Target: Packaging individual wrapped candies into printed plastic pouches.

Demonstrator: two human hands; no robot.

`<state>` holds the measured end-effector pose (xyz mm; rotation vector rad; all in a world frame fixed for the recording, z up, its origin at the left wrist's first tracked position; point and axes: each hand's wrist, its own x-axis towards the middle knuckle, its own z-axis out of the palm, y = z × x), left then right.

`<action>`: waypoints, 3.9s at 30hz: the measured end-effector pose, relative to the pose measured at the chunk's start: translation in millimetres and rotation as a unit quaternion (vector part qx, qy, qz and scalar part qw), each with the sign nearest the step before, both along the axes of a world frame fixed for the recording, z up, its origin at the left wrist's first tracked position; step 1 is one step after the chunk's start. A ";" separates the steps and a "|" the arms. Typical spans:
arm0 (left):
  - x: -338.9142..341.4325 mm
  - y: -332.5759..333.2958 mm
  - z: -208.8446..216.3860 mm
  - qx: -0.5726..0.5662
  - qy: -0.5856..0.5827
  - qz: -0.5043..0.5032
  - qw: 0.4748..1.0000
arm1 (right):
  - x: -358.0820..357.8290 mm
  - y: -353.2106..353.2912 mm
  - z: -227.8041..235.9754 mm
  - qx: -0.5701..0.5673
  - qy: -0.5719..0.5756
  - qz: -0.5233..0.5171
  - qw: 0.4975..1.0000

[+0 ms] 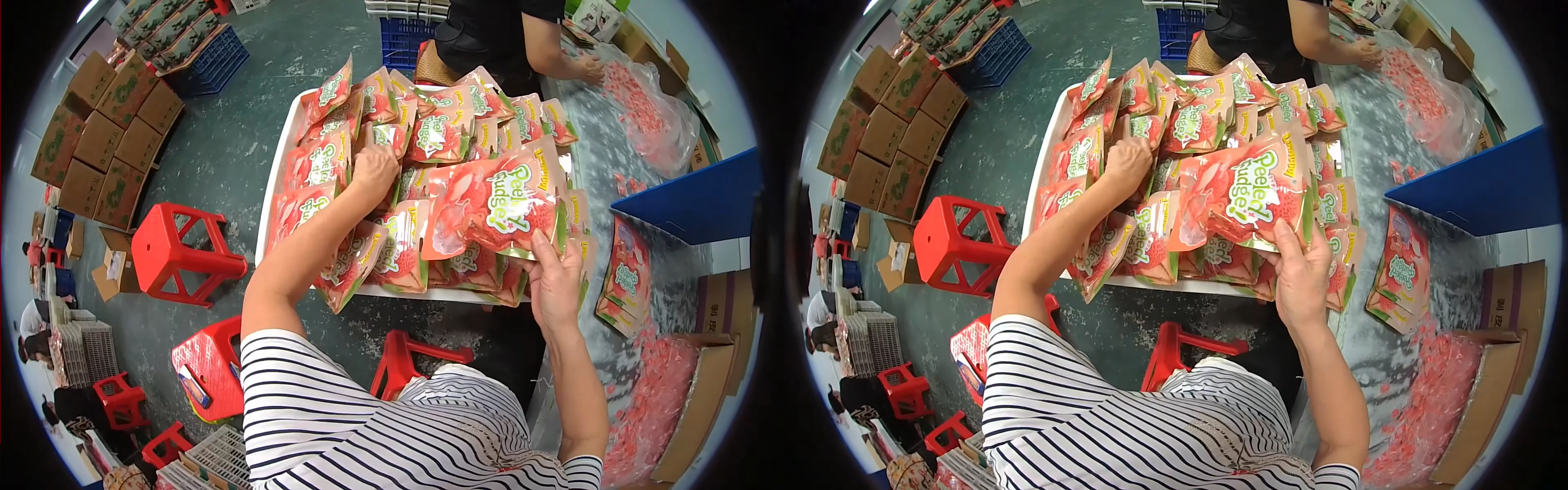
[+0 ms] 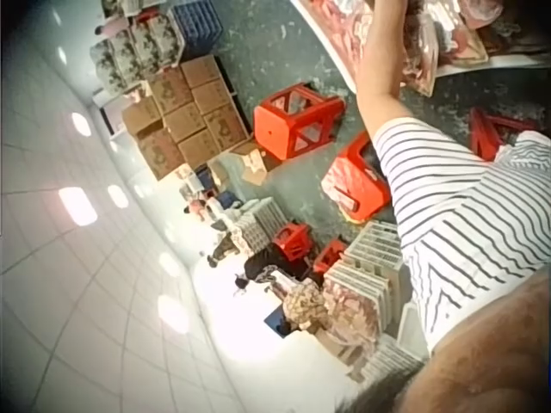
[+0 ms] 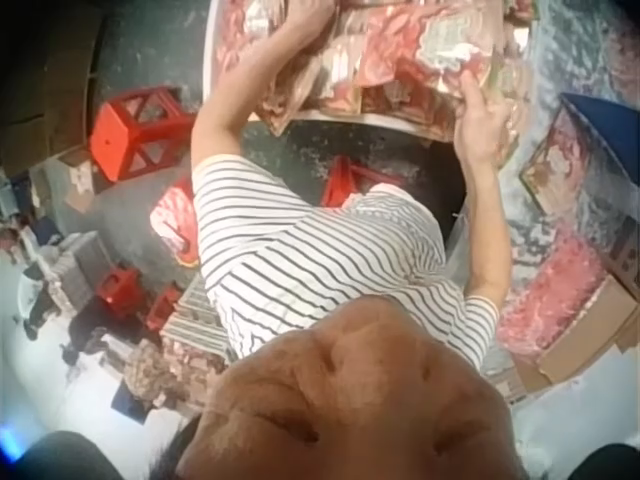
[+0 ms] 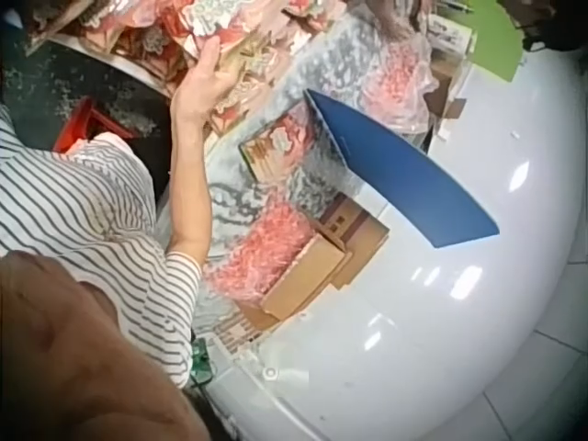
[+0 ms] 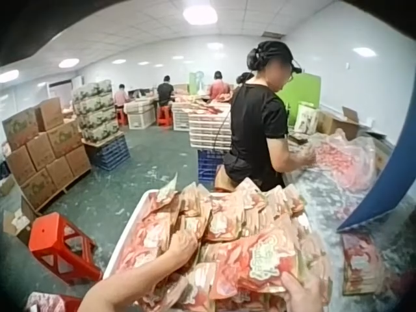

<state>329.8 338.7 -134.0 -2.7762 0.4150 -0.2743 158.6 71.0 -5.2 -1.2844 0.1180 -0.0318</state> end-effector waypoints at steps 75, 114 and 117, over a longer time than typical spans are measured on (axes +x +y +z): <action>-349.5 -364.6 66.5 -0.316 0.491 -0.542 0.605 | -311.5 -163.6 -103.5 -0.062 0.153 -0.412 0.896; -303.0 -332.8 143.1 -0.073 0.103 -0.852 0.507 | -330.1 -170.0 -68.7 -0.157 0.172 -0.176 0.956; -304.9 -330.4 150.1 -0.016 0.125 -0.847 0.517 | -312.2 -163.2 -49.6 -0.310 0.101 -0.137 0.936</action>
